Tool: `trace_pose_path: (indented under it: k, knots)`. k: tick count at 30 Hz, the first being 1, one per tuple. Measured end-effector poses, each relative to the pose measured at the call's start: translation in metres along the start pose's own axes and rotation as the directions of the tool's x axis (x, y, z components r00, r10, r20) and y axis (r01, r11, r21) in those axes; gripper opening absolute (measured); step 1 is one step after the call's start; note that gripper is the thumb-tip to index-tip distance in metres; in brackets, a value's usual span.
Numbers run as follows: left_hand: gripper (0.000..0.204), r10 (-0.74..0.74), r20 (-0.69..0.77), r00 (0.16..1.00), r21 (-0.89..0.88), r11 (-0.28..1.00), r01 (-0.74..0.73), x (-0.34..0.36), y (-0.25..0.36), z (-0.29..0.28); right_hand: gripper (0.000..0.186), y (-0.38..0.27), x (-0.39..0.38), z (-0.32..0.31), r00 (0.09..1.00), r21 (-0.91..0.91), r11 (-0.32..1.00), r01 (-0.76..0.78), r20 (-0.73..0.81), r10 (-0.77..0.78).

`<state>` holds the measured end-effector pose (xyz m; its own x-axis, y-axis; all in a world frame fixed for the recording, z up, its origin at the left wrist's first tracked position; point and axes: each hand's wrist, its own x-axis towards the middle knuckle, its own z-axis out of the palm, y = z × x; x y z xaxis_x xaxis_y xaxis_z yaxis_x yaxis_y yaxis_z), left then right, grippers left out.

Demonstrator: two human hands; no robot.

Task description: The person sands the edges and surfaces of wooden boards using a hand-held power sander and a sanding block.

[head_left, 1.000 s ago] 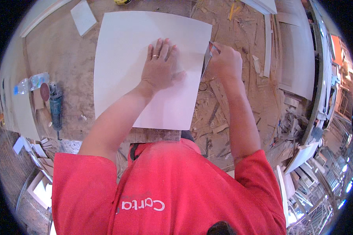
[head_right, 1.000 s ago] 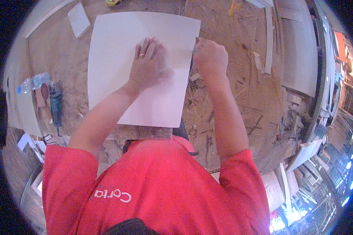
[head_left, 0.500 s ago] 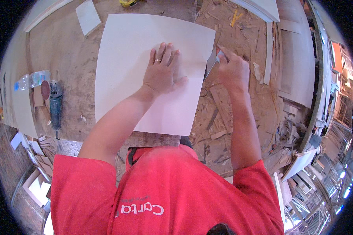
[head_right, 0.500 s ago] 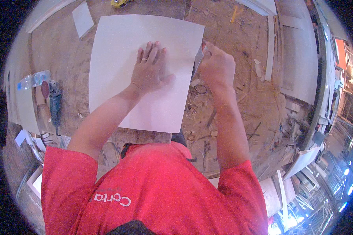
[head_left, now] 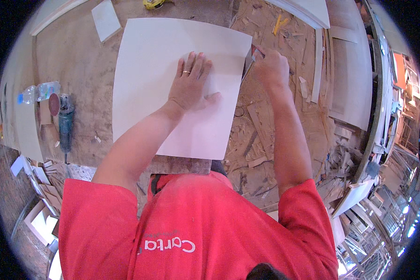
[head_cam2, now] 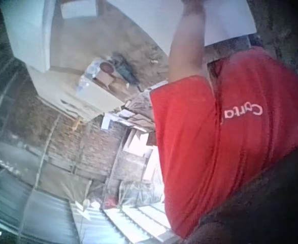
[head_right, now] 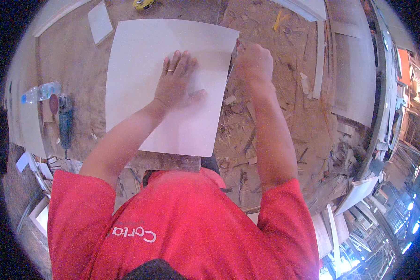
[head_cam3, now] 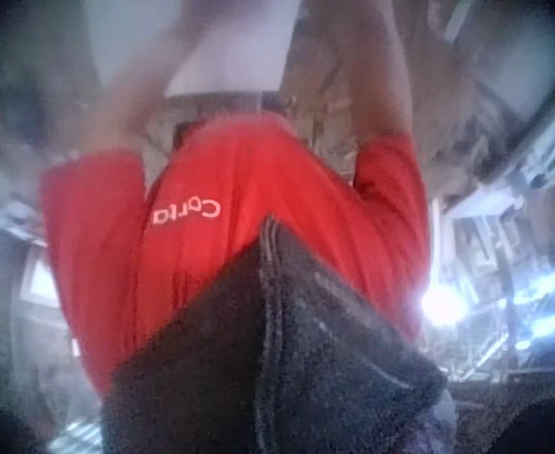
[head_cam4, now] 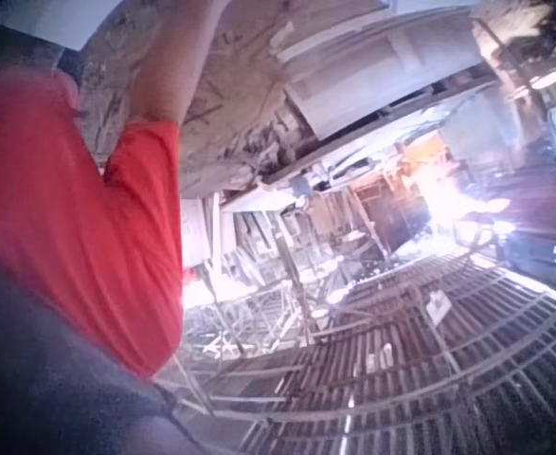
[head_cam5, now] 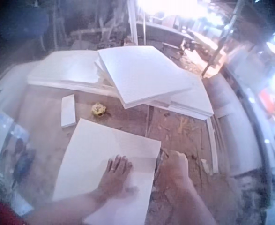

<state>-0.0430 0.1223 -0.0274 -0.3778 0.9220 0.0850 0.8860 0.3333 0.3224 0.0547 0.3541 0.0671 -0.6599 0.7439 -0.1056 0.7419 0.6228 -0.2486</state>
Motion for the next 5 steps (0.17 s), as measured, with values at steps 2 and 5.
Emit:
trace_pose_path:
  k: [2, 5]
  knots:
    - [0.103, -0.003, 0.008, 1.000, 0.000, 1.000, 0.003, -0.001, 0.001, -0.003, 0.033, 0.011, -0.006, -0.006, 0.998, 0.033, 0.999, 0.006, -0.066, -0.004]
    - [0.104, -0.012, 0.055, 0.998, 0.039, 0.999, 0.010, 0.004, 0.002, -0.008, 0.042, 0.000, 0.017, 0.001, 0.998, -0.064, 0.996, -0.062, 0.006, 0.063]
